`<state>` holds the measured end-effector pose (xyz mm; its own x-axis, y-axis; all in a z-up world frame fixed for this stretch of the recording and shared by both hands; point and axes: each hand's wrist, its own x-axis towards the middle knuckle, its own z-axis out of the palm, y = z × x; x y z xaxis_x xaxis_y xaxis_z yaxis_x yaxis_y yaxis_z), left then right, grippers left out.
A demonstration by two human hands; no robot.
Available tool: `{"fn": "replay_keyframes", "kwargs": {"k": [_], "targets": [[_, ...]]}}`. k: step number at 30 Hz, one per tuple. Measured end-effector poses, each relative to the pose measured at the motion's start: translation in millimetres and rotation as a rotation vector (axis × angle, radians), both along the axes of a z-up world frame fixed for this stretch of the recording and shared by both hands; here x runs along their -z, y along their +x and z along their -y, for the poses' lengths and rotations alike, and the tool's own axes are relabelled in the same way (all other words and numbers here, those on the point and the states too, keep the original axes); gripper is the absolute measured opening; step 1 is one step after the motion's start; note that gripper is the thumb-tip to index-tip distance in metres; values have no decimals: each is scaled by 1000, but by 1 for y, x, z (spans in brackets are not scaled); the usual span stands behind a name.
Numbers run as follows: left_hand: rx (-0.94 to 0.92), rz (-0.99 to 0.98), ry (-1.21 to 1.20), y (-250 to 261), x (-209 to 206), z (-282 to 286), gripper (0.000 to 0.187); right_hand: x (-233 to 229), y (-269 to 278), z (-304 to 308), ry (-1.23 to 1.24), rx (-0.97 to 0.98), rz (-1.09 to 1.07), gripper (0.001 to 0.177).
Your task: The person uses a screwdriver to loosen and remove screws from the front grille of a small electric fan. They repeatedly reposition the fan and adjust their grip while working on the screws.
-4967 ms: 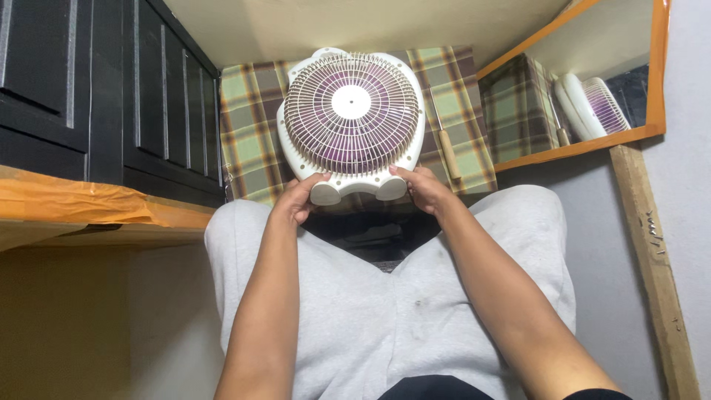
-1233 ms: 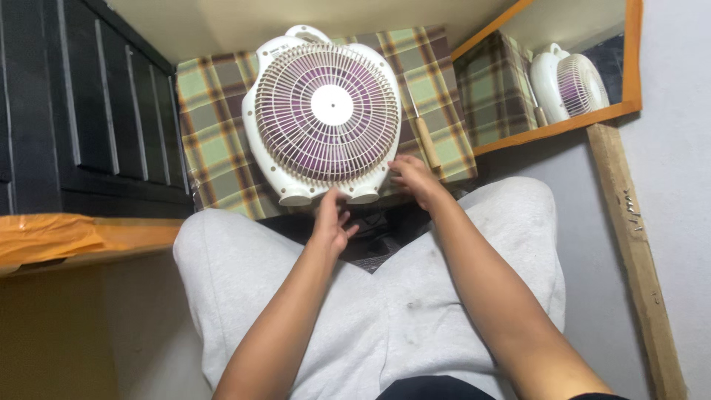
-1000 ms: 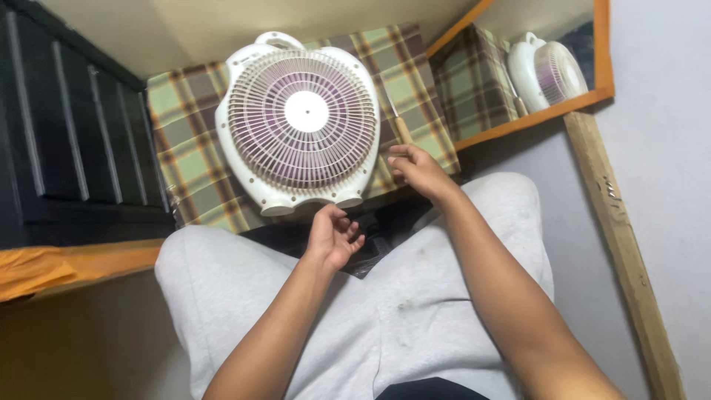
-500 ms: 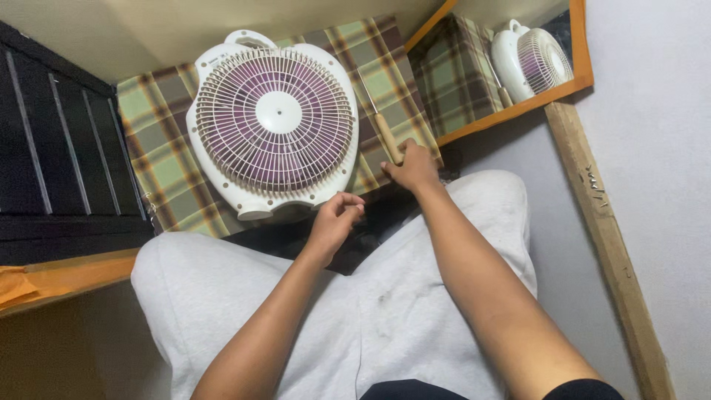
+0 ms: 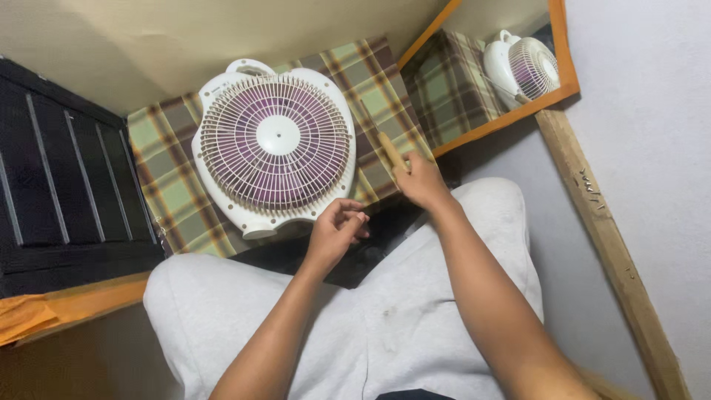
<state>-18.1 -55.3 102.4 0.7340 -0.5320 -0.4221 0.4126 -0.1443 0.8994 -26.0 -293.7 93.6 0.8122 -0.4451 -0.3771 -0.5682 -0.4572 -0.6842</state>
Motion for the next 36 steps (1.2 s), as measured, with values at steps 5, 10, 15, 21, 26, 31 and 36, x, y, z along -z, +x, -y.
{"fn": "replay_keyframes", "kwargs": {"k": [5, 10, 15, 21, 26, 31, 36], "targets": [[-30, 100, -2, 5, -5, 6, 21, -43, -31, 19, -159, 108, 365, 39], [-19, 242, 75, 2, -5, 14, 17, -30, -43, 28, 178, 298, 335, 38], [4, 239, 137, -5, -2, 12, 17, 13, -27, 13, 239, 330, 481, 38], [22, 326, 144, -6, -2, 5, 18, 26, -18, -5, -168, 35, 14, 44], [10, 343, 176, -4, -12, 1, 21, 31, -8, -17, -208, -18, -55, 48], [-34, 338, 207, -6, -30, -1, 22, 22, -4, -15, -188, -159, 120, 61], [17, 291, 279, -4, -43, -1, 23, -40, -28, 9, 95, -20, 148, 47]]}}
